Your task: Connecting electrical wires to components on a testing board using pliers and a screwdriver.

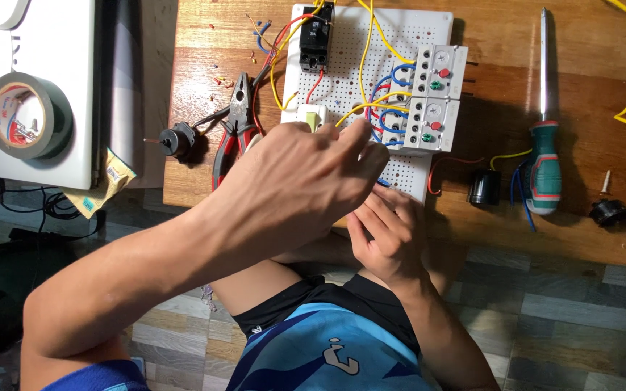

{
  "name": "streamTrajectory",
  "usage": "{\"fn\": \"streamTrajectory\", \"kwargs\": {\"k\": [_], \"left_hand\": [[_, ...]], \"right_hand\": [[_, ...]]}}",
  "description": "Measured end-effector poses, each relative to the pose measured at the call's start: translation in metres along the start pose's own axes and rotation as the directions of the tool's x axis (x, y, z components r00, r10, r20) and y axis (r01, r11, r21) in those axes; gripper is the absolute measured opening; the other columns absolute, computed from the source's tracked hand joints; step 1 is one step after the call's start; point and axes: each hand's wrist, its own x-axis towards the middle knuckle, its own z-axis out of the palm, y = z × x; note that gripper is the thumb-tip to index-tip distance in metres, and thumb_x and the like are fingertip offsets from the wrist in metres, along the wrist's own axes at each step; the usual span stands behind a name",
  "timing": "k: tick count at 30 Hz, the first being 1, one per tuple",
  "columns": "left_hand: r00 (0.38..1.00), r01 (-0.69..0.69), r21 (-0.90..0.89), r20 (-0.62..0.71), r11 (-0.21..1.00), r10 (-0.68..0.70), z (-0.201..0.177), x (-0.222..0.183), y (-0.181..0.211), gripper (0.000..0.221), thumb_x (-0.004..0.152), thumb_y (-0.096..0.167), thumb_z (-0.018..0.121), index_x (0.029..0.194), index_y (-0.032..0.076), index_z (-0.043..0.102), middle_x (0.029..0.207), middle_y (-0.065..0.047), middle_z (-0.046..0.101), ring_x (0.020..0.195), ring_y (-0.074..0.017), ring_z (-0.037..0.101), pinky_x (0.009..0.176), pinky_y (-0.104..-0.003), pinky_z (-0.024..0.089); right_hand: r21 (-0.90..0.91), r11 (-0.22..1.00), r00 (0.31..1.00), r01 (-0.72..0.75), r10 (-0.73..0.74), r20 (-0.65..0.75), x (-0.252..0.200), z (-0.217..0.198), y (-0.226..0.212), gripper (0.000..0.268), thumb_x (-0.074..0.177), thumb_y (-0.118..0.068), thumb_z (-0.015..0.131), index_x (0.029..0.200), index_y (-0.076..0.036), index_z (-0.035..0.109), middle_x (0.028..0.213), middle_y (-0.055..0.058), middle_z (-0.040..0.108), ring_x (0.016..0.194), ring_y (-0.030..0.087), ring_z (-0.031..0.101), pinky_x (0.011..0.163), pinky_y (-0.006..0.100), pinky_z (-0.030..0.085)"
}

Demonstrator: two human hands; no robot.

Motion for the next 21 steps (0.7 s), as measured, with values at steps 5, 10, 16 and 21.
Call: {"fn": "streamTrajectory", "kwargs": {"k": [5, 10, 16, 21], "left_hand": [[1.0, -0.002, -0.105, -0.014, 0.994, 0.0, -0.0066, -0.0008, 0.0009, 0.031, 0.098, 0.018, 0.059, 0.124, 0.003, 0.066, 0.091, -0.011, 0.057, 0.056, -0.0148, 0.056, 0.04, -0.03, 0.041], [1.0, -0.006, -0.016, -0.007, 1.0, 0.006, 0.0013, 0.0028, 0.0001, 0.011, 0.103, 0.014, 0.06, 0.098, 0.004, 0.064, 0.068, -0.005, 0.061, 0.042, -0.0103, 0.047, 0.035, -0.029, 0.037], [1.0, 0.006, -0.122, 0.02, 0.993, -0.004, -0.0074, 0.0001, 0.0003, 0.021, 0.097, 0.018, 0.06, 0.112, 0.005, 0.066, 0.1, -0.014, 0.059, 0.053, -0.0125, 0.055, 0.037, -0.03, 0.038], [1.0, -0.015, 0.017, -0.004, 1.0, 0.015, 0.0015, 0.0006, -0.0014, 0.018, 0.102, 0.019, 0.06, 0.112, 0.004, 0.065, 0.077, -0.007, 0.063, 0.046, -0.0107, 0.05, 0.038, -0.027, 0.04]], "right_hand": [[-0.016, 1.0, 1.0, -0.001, 0.001, 0.024, -0.0037, 0.0019, 0.002, 0.021, 0.08, 0.003, 0.077, 0.101, 0.002, 0.075, 0.11, 0.01, 0.074, 0.109, 0.026, 0.061, 0.101, 0.042, 0.044], [-0.026, 1.0, 1.0, -0.007, 0.008, 0.018, -0.0016, 0.0007, 0.0001, 0.017, 0.081, 0.002, 0.077, 0.098, 0.0, 0.075, 0.111, 0.009, 0.074, 0.112, 0.026, 0.061, 0.1, 0.042, 0.044], [-0.017, 1.0, 1.0, -0.008, 0.008, 0.029, -0.0043, 0.0033, 0.0023, 0.021, 0.082, 0.002, 0.077, 0.102, 0.0, 0.076, 0.111, 0.009, 0.074, 0.112, 0.025, 0.06, 0.102, 0.042, 0.044], [-0.023, 1.0, 1.0, 0.005, -0.005, 0.007, -0.0021, 0.0021, 0.0009, 0.019, 0.082, 0.002, 0.078, 0.101, 0.001, 0.076, 0.111, 0.009, 0.074, 0.109, 0.025, 0.062, 0.1, 0.042, 0.045]]}}
